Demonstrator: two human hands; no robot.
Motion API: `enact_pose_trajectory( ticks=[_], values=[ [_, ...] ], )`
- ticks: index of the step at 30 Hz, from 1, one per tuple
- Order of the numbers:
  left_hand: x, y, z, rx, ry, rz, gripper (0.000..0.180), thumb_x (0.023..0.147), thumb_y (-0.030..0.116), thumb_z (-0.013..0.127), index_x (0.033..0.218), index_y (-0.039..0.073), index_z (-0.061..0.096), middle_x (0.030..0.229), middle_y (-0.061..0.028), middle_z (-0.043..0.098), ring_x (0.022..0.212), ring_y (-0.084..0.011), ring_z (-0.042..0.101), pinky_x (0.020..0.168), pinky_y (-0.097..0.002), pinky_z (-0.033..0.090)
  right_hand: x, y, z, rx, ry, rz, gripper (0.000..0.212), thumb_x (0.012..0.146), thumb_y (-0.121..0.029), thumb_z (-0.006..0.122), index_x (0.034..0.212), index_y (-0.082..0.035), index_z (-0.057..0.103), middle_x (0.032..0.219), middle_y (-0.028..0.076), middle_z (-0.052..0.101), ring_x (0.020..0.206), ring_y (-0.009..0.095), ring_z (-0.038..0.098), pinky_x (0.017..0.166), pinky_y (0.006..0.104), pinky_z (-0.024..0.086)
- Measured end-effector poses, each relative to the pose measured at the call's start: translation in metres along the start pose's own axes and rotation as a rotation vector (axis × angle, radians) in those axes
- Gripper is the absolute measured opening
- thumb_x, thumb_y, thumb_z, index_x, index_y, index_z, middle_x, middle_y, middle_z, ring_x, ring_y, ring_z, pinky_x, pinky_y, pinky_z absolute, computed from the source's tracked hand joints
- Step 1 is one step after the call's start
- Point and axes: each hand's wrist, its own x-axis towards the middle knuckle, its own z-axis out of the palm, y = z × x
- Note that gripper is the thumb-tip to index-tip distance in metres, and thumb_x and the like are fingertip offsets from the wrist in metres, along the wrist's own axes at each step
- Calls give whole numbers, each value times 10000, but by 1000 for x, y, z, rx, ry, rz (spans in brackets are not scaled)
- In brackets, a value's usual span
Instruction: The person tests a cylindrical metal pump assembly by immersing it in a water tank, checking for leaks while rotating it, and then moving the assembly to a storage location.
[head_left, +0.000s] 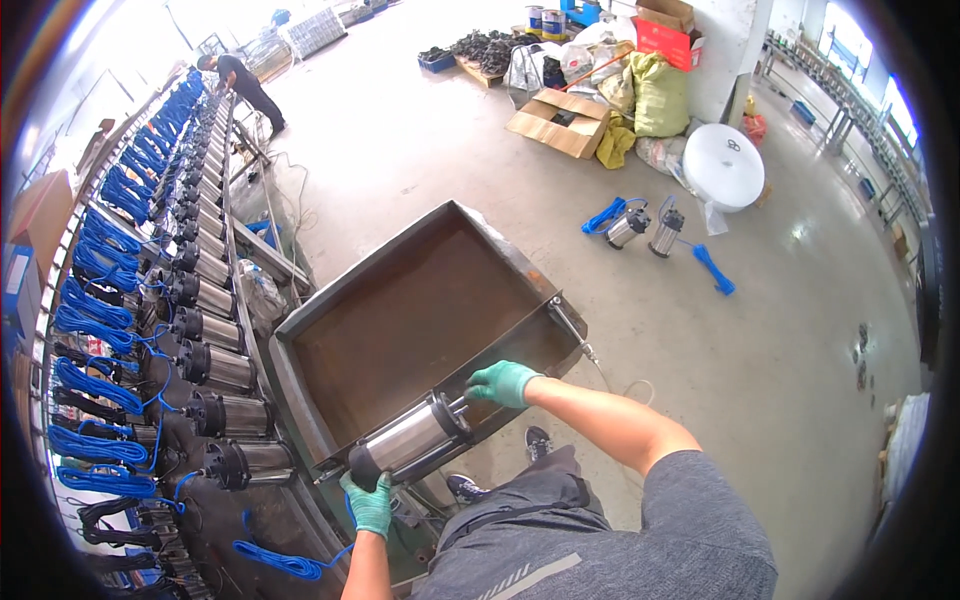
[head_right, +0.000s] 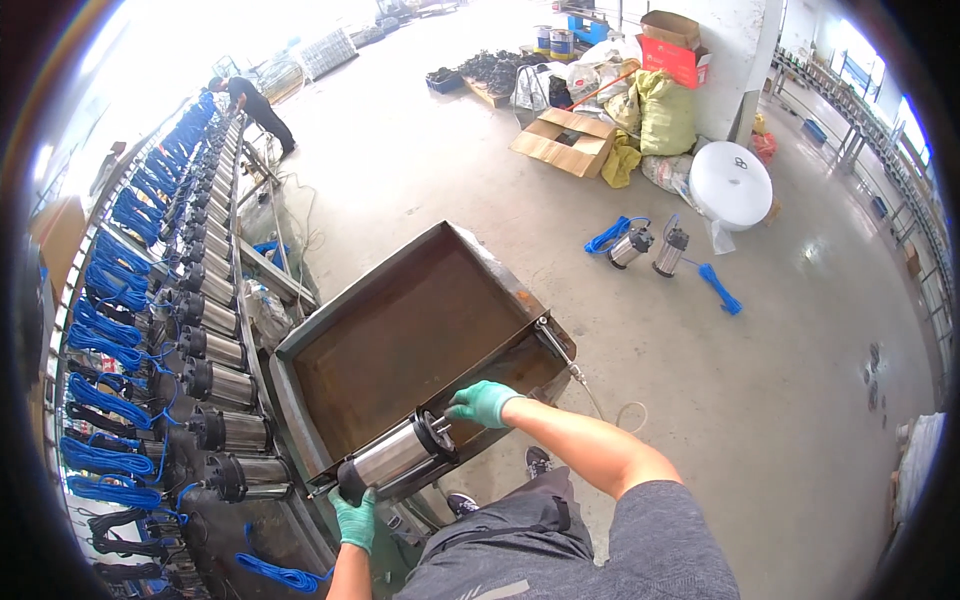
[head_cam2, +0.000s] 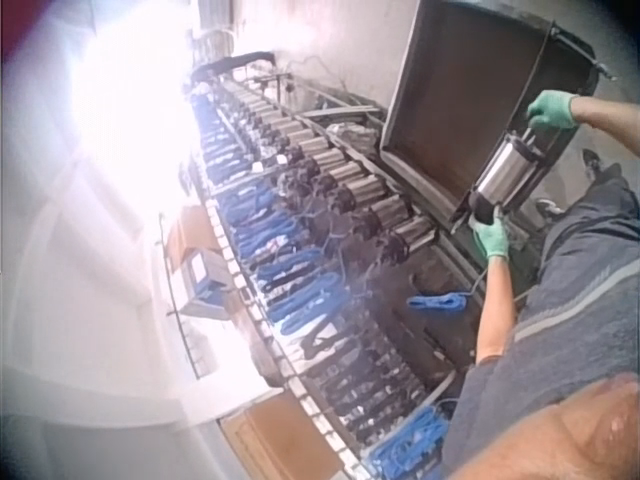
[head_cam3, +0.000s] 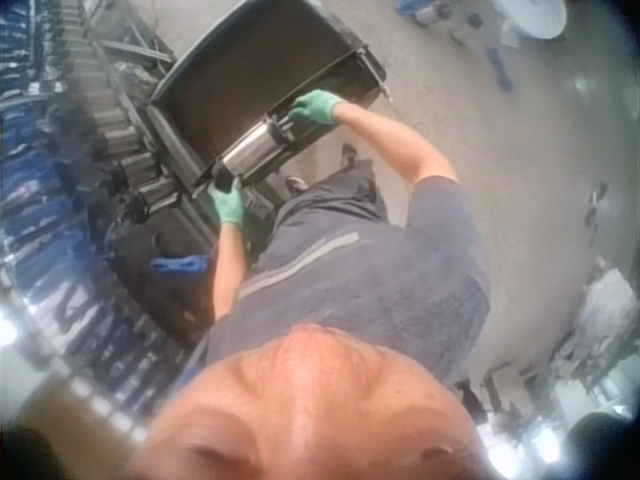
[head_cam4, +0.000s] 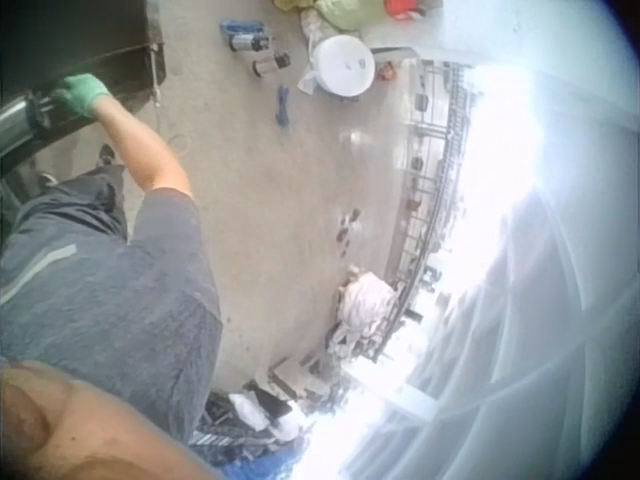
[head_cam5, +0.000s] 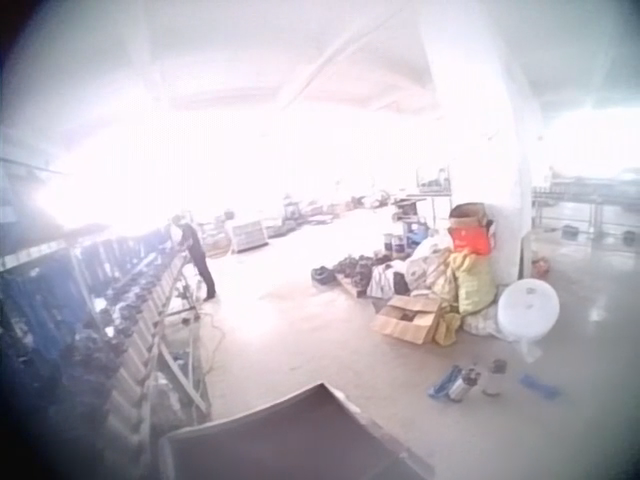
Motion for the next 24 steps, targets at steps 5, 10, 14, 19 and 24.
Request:
enact_pose_trajectory(
  ticks=[5,10,14,19,24],
  values=[
    [-9,32,1,-27,20,-48,716,825,87,817,1370,16,358,1217,-133,590,1079,-230,588,968,-328,465,19,-11,6,316,-75,390,710,941,-652,505,734,-10,725,683,143,660,585,278,630,660,420,521],
    [-10,31,-3,-39,24,-54,710,827,64,810,1369,20,354,1223,-126,587,1087,-225,586,973,-325,462,20,-17,9,272,-49,324,635,975,-584,475,813,-17,710,756,166,671,648,304,642,691,431,520],
    [-8,27,-3,-33,16,-59,717,825,61,811,1374,22,351,1240,-130,574,1111,-223,572,991,-326,450,17,-14,24,269,62,211,495,1030,-460,450,1051,-31,695,872,135,710,750,250,678,715,405,540],
    [-5,15,-1,-71,-5,-82,724,834,76,807,1386,26,342,1251,-136,561,1124,-227,562,1007,-329,439,20,-17,36,382,154,327,471,1027,-407,451,928,-31,717,824,167,707,762,328,668,764,436,515],
    [-8,15,-2,-98,9,-94,735,846,91,797,1407,41,325,1258,-144,548,1126,-232,558,1003,-329,441,35,-23,19,419,-97,521,461,1007,-385,489,826,-44,742,684,90,663,594,211,604,603,385,496]
  ],
)
